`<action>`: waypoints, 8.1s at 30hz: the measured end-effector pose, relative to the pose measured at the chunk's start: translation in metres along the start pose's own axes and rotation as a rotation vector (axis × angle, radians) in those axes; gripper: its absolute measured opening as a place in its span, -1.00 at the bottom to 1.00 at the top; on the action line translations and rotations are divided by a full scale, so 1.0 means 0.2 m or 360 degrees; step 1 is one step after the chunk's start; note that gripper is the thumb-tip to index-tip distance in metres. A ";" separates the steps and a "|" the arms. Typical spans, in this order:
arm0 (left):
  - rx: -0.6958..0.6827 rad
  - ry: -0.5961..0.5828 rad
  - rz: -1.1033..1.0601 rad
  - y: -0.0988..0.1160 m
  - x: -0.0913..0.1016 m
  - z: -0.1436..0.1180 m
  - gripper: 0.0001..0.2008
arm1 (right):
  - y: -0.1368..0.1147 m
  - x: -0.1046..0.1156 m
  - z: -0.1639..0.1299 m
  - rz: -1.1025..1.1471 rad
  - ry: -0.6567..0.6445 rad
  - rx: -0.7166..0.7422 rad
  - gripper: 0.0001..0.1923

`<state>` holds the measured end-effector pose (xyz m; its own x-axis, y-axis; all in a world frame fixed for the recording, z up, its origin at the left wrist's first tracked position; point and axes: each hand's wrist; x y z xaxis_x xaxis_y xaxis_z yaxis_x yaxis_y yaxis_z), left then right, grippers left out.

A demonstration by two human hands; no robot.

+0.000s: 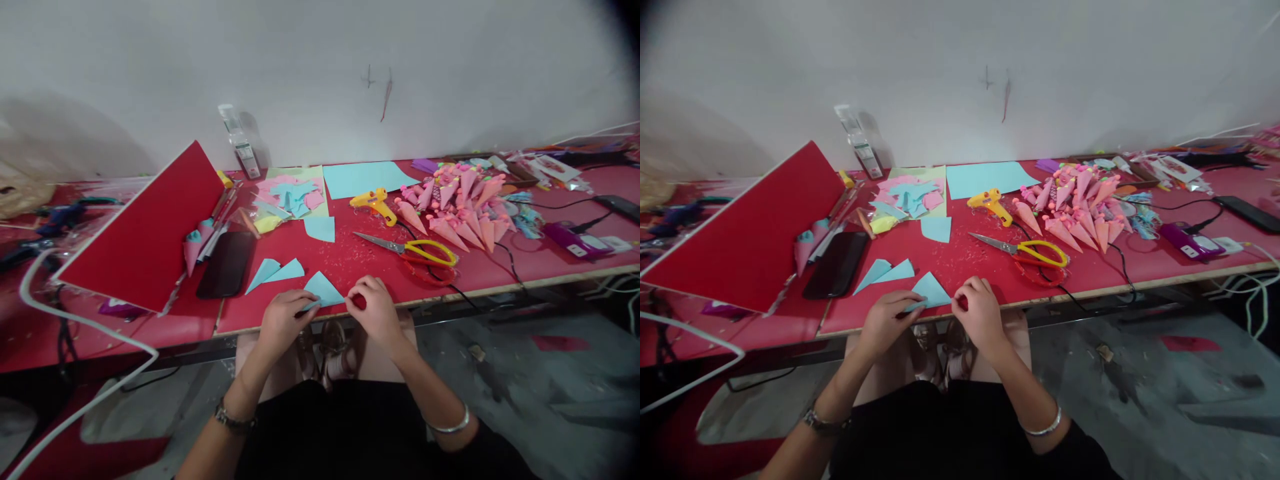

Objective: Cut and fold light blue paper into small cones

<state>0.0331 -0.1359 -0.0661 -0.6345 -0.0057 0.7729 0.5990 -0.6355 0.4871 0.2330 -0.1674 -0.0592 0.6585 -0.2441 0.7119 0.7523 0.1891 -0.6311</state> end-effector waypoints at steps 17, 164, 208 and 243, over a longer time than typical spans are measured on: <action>0.0133 0.0153 0.0218 0.02 -0.02 0.00 -0.84 | -0.04 -0.03 0.00 -0.0154 -0.0131 0.0126 -0.88; -0.0509 -0.0357 0.0682 -0.04 0.19 -0.07 -0.66 | -0.05 -0.08 0.06 -0.0646 -0.0078 0.0776 -0.79; 0.0005 -0.0144 0.1036 -0.08 0.22 -0.11 -0.61 | 0.02 -0.08 0.46 -0.0650 -0.0584 0.0611 -0.52; -0.0162 -0.0192 0.0334 0.05 -0.02 0.04 -0.84 | 0.12 0.07 0.07 0.0303 -0.0385 0.0531 -0.89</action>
<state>0.0446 -0.1351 -0.0606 -0.4352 -0.0575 0.8985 0.6551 -0.7048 0.2722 0.2611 -0.1533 -0.0607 0.7415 0.0467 0.6694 0.5564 0.5147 -0.6523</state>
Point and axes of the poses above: each hand's wrist, its own z-axis towards the middle knuckle, its own x-axis out of the back of the hand, y = z × x, and after that the axes turned 1 degree about z, right-handed
